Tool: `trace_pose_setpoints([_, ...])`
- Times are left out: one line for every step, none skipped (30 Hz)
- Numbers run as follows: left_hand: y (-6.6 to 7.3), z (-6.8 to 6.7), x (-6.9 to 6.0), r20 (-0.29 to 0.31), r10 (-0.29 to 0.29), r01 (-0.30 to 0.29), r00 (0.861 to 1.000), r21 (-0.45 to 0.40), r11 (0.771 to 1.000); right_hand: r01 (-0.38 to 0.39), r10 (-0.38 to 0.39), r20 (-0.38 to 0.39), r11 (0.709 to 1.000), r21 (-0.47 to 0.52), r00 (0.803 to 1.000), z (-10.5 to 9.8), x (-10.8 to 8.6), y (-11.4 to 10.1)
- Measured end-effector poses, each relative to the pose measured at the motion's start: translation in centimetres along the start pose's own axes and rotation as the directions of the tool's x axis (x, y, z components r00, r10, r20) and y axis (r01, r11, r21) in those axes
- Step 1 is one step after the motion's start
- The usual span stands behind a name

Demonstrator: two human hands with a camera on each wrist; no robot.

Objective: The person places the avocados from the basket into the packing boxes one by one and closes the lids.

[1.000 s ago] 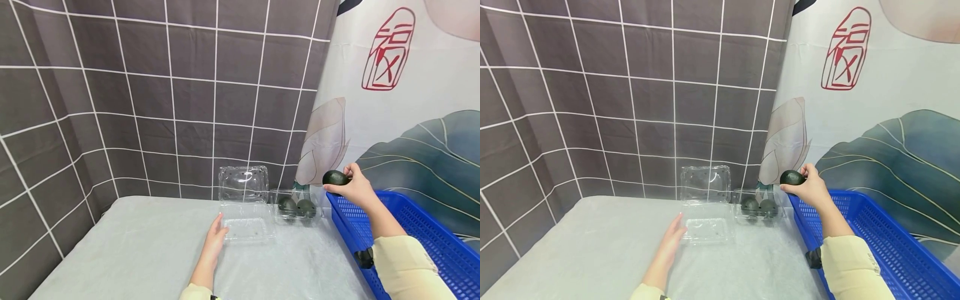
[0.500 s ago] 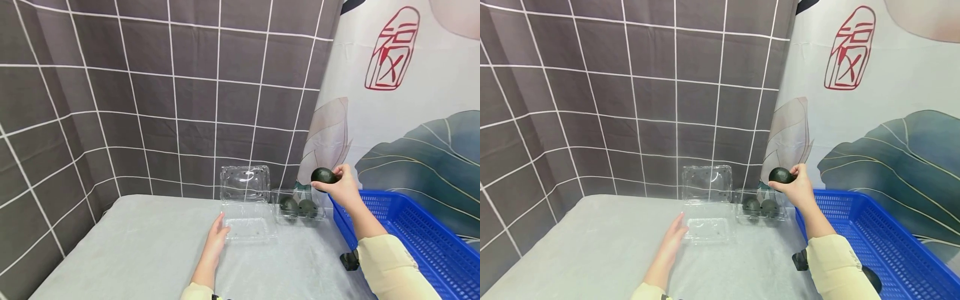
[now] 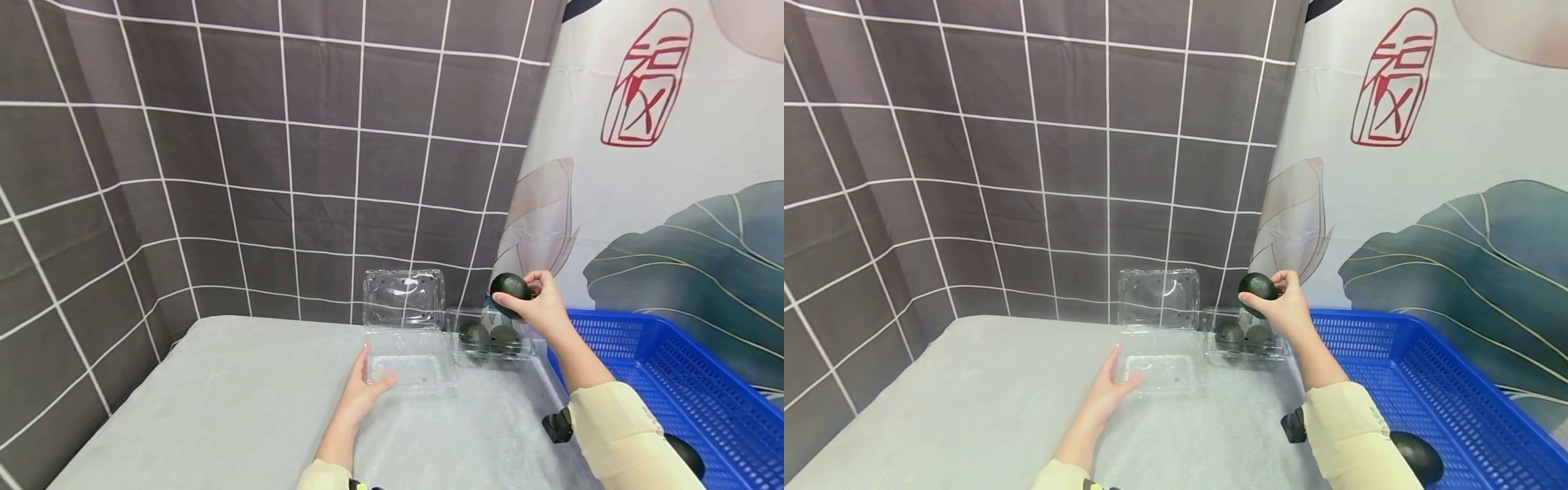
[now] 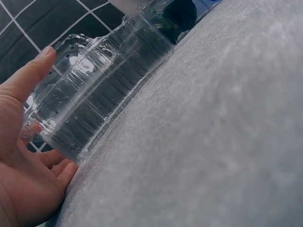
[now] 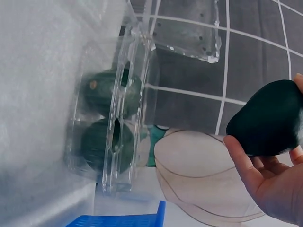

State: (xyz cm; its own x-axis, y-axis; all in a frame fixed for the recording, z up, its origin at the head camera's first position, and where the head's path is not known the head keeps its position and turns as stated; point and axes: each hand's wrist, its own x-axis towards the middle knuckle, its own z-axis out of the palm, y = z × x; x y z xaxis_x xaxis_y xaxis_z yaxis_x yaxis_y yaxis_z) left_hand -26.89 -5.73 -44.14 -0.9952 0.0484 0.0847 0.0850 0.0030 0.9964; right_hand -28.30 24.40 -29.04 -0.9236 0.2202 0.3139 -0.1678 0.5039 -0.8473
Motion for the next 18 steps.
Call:
trace_pose_setpoints([0.0,0.0,0.0,0.002,0.011,-0.011,1.0,0.001,1.0,-0.004,0.004,0.002,1.0,0.003,1.0,0.2,0.0,0.0])
trace_pose_setpoints([-0.1,0.0,-0.1,0.004,0.024,-0.024,1.0,-0.001,1.0,-0.006,0.006,0.005,1.0,0.004,1.0,0.3,0.0,0.0])
trace_pose_setpoints([-0.1,0.1,-0.1,0.006,0.029,-0.029,1.0,-0.004,1.0,-0.009,0.009,0.009,1.0,0.004,1.0,0.5,0.0,0.0])
trace_pose_setpoints([-0.1,0.1,-0.1,0.005,0.03,-0.03,1.0,-0.004,1.0,-0.011,0.011,0.013,1.0,0.004,1.0,0.6,0.0,0.0])
trace_pose_setpoints([-0.1,0.1,-0.1,0.004,0.032,-0.032,0.999,-0.002,0.999,-0.012,0.012,0.018,1.0,0.004,1.0,0.7,0.0,0.0])
trace_pose_setpoints([-0.2,0.1,0.0,0.001,0.035,-0.035,0.999,-0.001,0.999,-0.015,0.015,0.021,1.0,0.007,1.0,0.9,0.0,0.0])
trace_pose_setpoints([-0.2,0.1,0.0,-0.003,0.039,-0.039,0.999,0.002,0.999,-0.02,0.02,0.024,1.0,0.011,1.0,1.0,0.1,0.1])
trace_pose_setpoints([-0.2,0.2,0.0,-0.009,0.04,-0.04,0.999,0.007,0.999,-0.025,0.024,0.025,1.0,0.018,0.999,1.2,0.1,0.1])
trace_pose_setpoints([-0.2,0.2,0.0,-0.015,0.041,-0.041,0.999,0.011,0.999,-0.032,0.031,0.028,0.999,0.03,0.999,1.3,0.1,0.1])
trace_pose_setpoints([-0.1,0.2,0.0,-0.021,0.042,-0.042,0.999,0.015,0.999,-0.042,0.041,0.031,0.998,0.041,0.999,1.5,0.1,0.1])
trace_pose_setpoints([-0.1,0.2,0.0,-0.028,0.041,-0.04,0.999,0.018,0.999,-0.052,0.05,0.036,0.997,0.051,0.998,1.6,0.1,0.1])
trace_pose_setpoints([-0.1,0.2,0.0,-0.035,0.042,-0.041,0.999,0.021,0.999,-0.062,0.059,0.047,0.996,0.062,0.997,1.8,0.1,0.0])
trace_pose_setpoints([-0.1,0.2,0.0,-0.041,0.04,-0.039,0.998,0.025,0.999,-0.073,0.069,0.06,0.994,0.075,0.996,1.9,0.0,0.0])
trace_pose_setpoints([-0.1,0.2,0.0,-0.045,0.036,-0.035,0.998,0.024,0.999,-0.084,0.078,0.073,0.993,0.084,0.994,2.1,0.0,0.0])
trace_pose_setpoints([-0.1,0.2,0.1,-0.048,0.036,-0.035,0.998,0.023,0.999,-0.095,0.086,0.09,0.991,0.095,0.992,2.2,-0.1,-0.1])
trace_pose_setpoints([-0.1,0.2,0.1,-0.051,0.036,-0.035,0.998,0.023,0.999,-0.104,0.093,0.105,0.989,0.108,0.99,2.4,-0.1,-0.1])
trace_pose_setpoints([-0.1,0.2,0.1,-0.053,0.035,-0.034,0.998,0.022,0.999,-0.112,0.097,0.121,0.986,0.125,0.988,2.6,-0.2,-0.2])
trace_pose_setpoints([-0.1,0.2,0.1,-0.054,0.034,-0.033,0.998,0.022,0.999,-0.122,0.103,0.135,0.982,0.142,0.986,2.8,-0.2,-0.2])
